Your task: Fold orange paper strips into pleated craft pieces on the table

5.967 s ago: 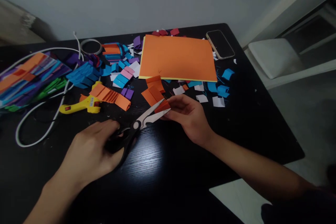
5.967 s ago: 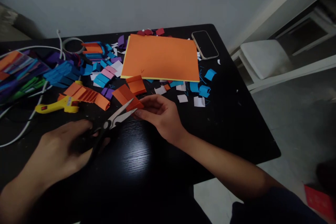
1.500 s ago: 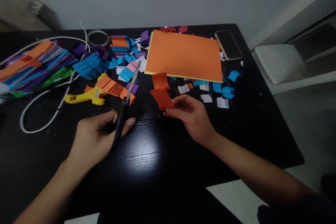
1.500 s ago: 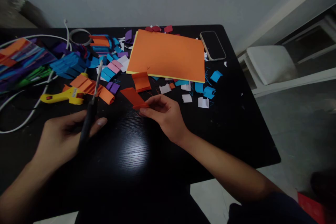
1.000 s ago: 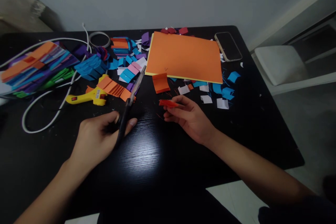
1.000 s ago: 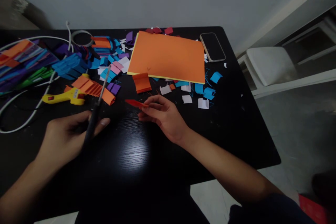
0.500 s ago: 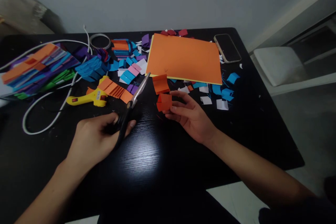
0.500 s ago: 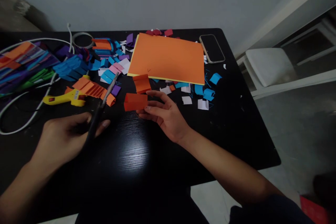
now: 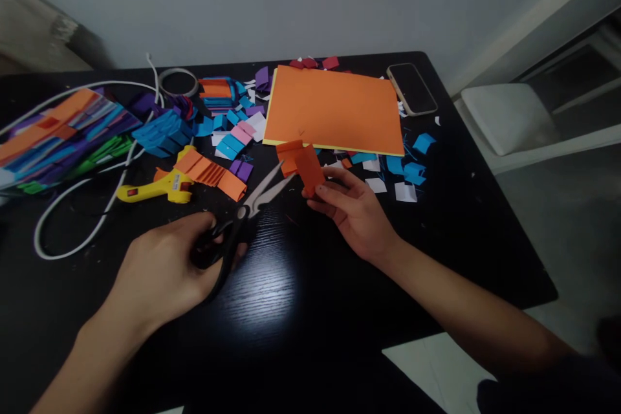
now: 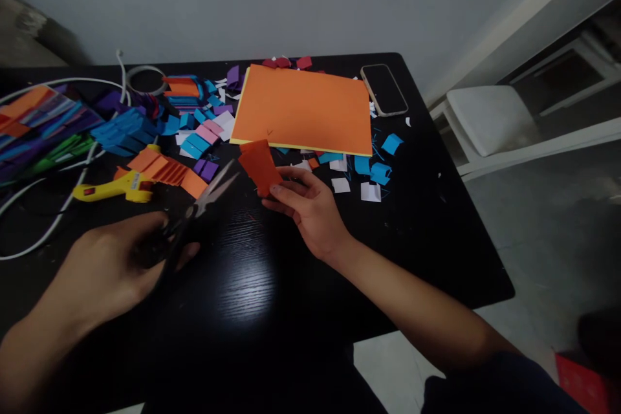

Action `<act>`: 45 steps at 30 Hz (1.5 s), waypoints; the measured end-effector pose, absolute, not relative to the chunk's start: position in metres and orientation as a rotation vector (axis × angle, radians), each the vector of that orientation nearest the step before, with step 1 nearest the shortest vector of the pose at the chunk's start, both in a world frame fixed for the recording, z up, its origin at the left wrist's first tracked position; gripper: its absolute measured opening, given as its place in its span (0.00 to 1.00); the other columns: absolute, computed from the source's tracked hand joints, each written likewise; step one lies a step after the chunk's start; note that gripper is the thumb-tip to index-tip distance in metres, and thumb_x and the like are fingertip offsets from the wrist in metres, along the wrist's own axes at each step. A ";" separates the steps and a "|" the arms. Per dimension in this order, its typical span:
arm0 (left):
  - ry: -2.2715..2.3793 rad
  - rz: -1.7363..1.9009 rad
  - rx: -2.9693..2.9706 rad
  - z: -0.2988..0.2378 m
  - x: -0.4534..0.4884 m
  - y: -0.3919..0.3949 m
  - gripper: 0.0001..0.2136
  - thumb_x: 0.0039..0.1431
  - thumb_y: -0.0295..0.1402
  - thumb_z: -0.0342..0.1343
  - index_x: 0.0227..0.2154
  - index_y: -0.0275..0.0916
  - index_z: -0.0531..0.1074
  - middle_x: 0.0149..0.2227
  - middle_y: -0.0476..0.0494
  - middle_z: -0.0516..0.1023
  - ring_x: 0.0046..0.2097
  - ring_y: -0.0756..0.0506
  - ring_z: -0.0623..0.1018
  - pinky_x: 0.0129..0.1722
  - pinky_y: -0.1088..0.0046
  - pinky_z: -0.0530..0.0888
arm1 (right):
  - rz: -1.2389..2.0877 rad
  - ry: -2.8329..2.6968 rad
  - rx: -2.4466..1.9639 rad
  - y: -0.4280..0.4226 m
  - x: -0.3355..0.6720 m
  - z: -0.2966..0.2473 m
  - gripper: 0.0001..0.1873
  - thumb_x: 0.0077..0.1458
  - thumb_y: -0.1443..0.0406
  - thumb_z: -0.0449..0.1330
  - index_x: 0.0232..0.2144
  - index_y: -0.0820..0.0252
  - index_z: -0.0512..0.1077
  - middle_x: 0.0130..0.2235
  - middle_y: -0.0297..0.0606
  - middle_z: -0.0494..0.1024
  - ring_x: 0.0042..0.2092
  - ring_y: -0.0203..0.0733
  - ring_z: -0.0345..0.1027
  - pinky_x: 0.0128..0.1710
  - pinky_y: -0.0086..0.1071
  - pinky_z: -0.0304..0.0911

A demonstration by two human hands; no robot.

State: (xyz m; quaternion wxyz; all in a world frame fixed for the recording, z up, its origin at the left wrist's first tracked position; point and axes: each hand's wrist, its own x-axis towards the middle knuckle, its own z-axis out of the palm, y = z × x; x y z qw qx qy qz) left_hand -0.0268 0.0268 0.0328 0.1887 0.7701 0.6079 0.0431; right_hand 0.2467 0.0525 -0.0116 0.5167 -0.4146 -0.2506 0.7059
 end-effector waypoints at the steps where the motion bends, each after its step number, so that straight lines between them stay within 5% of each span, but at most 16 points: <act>1: 1.703 0.108 2.195 0.031 -0.027 0.027 0.16 0.59 0.51 0.55 0.27 0.44 0.68 0.24 0.48 0.76 0.26 0.43 0.77 0.25 0.69 0.66 | 1.675 -0.610 -0.992 0.052 0.246 -0.012 0.18 0.50 0.66 0.76 0.42 0.52 0.77 0.39 0.30 0.86 0.43 0.40 0.83 0.50 0.37 0.80; 45: 1.332 0.389 2.687 0.011 -0.027 0.030 0.09 0.63 0.39 0.49 0.28 0.44 0.67 0.21 0.51 0.74 0.21 0.46 0.78 0.20 0.73 0.69 | 1.631 -0.692 -0.887 0.036 0.231 -0.006 0.15 0.48 0.67 0.77 0.39 0.57 0.81 0.37 0.34 0.86 0.42 0.44 0.84 0.49 0.42 0.83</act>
